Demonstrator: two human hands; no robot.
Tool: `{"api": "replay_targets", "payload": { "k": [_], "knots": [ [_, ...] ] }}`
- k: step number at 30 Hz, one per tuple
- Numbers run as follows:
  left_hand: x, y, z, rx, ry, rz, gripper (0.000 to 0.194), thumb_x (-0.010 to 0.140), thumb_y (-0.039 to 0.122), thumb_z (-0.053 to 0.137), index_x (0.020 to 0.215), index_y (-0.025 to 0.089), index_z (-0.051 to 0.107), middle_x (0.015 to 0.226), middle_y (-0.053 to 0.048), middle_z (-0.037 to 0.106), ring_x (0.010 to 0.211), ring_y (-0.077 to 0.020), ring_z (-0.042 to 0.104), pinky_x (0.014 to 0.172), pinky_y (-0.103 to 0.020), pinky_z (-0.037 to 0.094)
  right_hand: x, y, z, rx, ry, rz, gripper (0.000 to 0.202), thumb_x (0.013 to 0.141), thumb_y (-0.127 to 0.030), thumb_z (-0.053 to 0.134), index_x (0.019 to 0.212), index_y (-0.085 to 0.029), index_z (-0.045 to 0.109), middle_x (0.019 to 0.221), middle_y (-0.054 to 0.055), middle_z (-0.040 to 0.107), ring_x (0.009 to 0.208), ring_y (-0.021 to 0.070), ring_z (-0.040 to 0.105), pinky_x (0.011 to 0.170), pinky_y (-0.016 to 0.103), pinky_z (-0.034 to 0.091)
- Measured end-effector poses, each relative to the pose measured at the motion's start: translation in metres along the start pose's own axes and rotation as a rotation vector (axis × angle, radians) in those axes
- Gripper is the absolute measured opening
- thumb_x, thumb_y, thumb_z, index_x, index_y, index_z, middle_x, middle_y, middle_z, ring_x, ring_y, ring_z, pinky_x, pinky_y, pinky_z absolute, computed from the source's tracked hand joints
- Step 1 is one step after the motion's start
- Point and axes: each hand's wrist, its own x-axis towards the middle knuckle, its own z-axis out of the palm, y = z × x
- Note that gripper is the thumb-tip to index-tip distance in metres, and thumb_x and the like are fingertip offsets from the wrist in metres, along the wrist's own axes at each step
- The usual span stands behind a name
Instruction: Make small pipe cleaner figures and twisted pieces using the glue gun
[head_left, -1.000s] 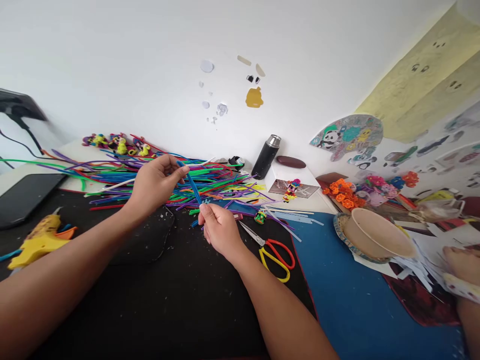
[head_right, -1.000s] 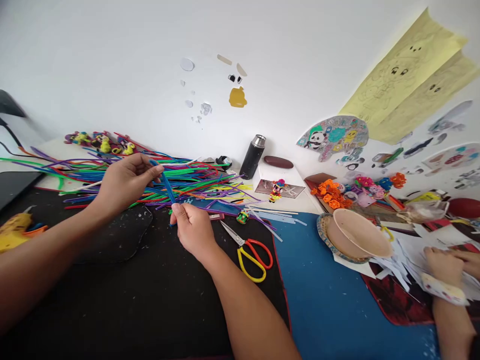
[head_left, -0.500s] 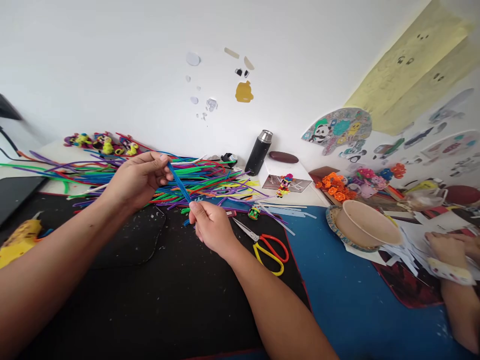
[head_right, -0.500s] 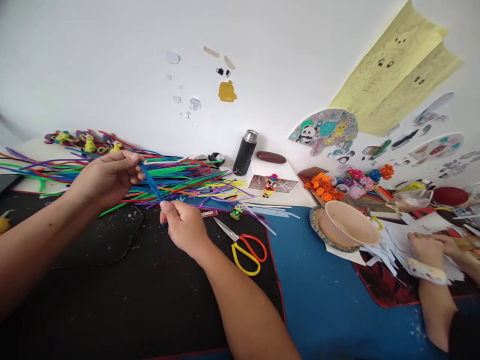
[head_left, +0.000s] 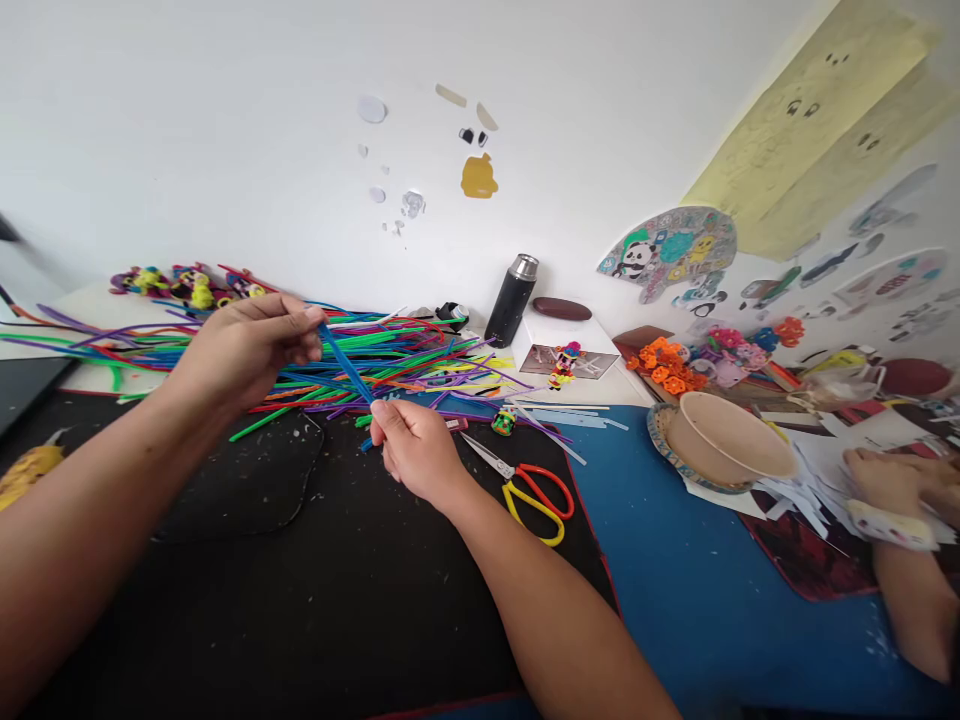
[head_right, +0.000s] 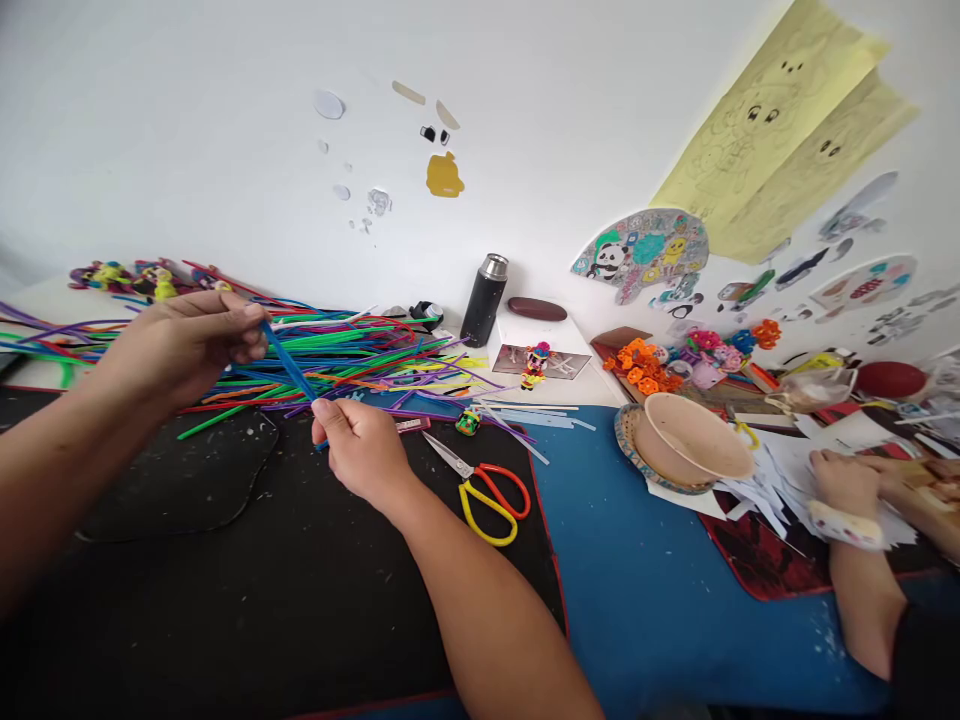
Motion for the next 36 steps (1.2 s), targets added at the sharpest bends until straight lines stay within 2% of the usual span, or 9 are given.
{"api": "replay_targets", "payload": {
  "k": [3,8,12,14,17,22,25,33,36],
  "knots": [
    [0.004,-0.004,-0.003,-0.179,-0.088,-0.110,0.021,0.073,0.022,0.085,0.069,0.016,0.066,0.056,0.001,0.059,0.049,-0.0112,0.057,0.042,-0.018,0.044,0.002,0.004,0.000,0.084,0.017,0.003,0.052,0.101,-0.067,0.051,0.074,-0.024,0.054,0.041,-0.010,0.040,0.035,0.0104,0.042,0.044,0.023,0.035],
    [0.006,-0.013,-0.001,-0.329,-0.159,-0.170,0.024,0.074,0.024,0.091,0.077,0.014,0.069,0.064,0.002,0.062,0.056,-0.0105,0.062,0.044,-0.016,0.046,0.005,0.008,0.000,0.166,0.034,-0.004,0.053,0.100,-0.068,0.053,0.072,-0.023,0.053,0.040,-0.011,0.037,0.033,0.0101,0.039,0.040,0.023,0.032],
    [0.003,-0.016,0.000,-0.337,-0.322,-0.181,0.034,0.070,0.033,0.096,0.082,0.013,0.072,0.067,0.000,0.063,0.059,-0.0112,0.060,0.043,-0.017,0.043,0.004,0.004,0.001,0.174,0.017,0.014,0.054,0.098,-0.069,0.055,0.071,-0.023,0.052,0.039,-0.011,0.036,0.032,0.0094,0.036,0.039,0.023,0.032],
    [0.001,-0.015,-0.001,-0.314,-0.352,-0.171,0.037,0.068,0.035,0.098,0.079,0.012,0.072,0.067,-0.002,0.063,0.056,-0.0097,0.055,0.041,-0.017,0.039,0.004,0.000,0.001,0.175,0.007,0.018,0.054,0.098,-0.069,0.056,0.071,-0.023,0.052,0.039,-0.011,0.037,0.032,0.0092,0.036,0.040,0.023,0.032],
    [-0.001,-0.010,-0.005,-0.283,-0.347,-0.161,0.033,0.071,0.032,0.096,0.076,0.011,0.071,0.068,-0.002,0.061,0.055,-0.0080,0.051,0.043,-0.017,0.038,0.002,-0.004,0.000,0.164,-0.004,0.015,0.054,0.098,-0.069,0.055,0.070,-0.023,0.052,0.039,-0.011,0.038,0.032,0.0092,0.037,0.040,0.023,0.032],
    [-0.001,-0.003,-0.010,-0.234,-0.353,-0.170,0.033,0.068,0.031,0.098,0.089,0.013,0.080,0.061,0.000,0.059,0.052,-0.0087,0.047,0.042,-0.018,0.036,0.001,0.000,0.001,0.129,-0.082,0.034,0.054,0.099,-0.069,0.053,0.072,-0.023,0.052,0.040,-0.011,0.038,0.033,0.0090,0.039,0.041,0.023,0.032],
    [-0.001,-0.003,-0.012,-0.205,-0.346,-0.173,0.034,0.063,0.035,0.100,0.075,0.013,0.078,0.055,0.000,0.058,0.047,-0.0073,0.043,0.039,-0.018,0.033,0.001,0.003,0.002,0.130,-0.112,0.045,0.053,0.099,-0.069,0.053,0.073,-0.022,0.053,0.040,-0.011,0.037,0.033,0.0089,0.039,0.041,0.022,0.032],
    [0.002,-0.006,-0.008,-0.145,-0.213,-0.174,0.041,0.055,0.035,0.104,0.068,0.009,0.077,0.061,-0.006,0.068,0.054,-0.0114,0.059,0.043,-0.019,0.045,0.006,-0.006,0.000,0.319,0.037,0.066,0.056,0.091,-0.073,0.063,0.072,-0.021,0.056,0.042,-0.011,0.038,0.033,0.0082,0.038,0.039,0.023,0.031],
    [0.001,-0.001,-0.004,-0.241,-0.148,-0.160,0.029,0.064,0.024,0.100,0.072,0.008,0.077,0.061,-0.006,0.069,0.054,-0.0107,0.061,0.045,-0.017,0.049,0.008,-0.006,-0.003,0.387,0.092,0.069,0.054,0.090,-0.072,0.066,0.074,-0.020,0.060,0.044,-0.010,0.040,0.034,0.0082,0.039,0.039,0.024,0.030]
  ]
}}
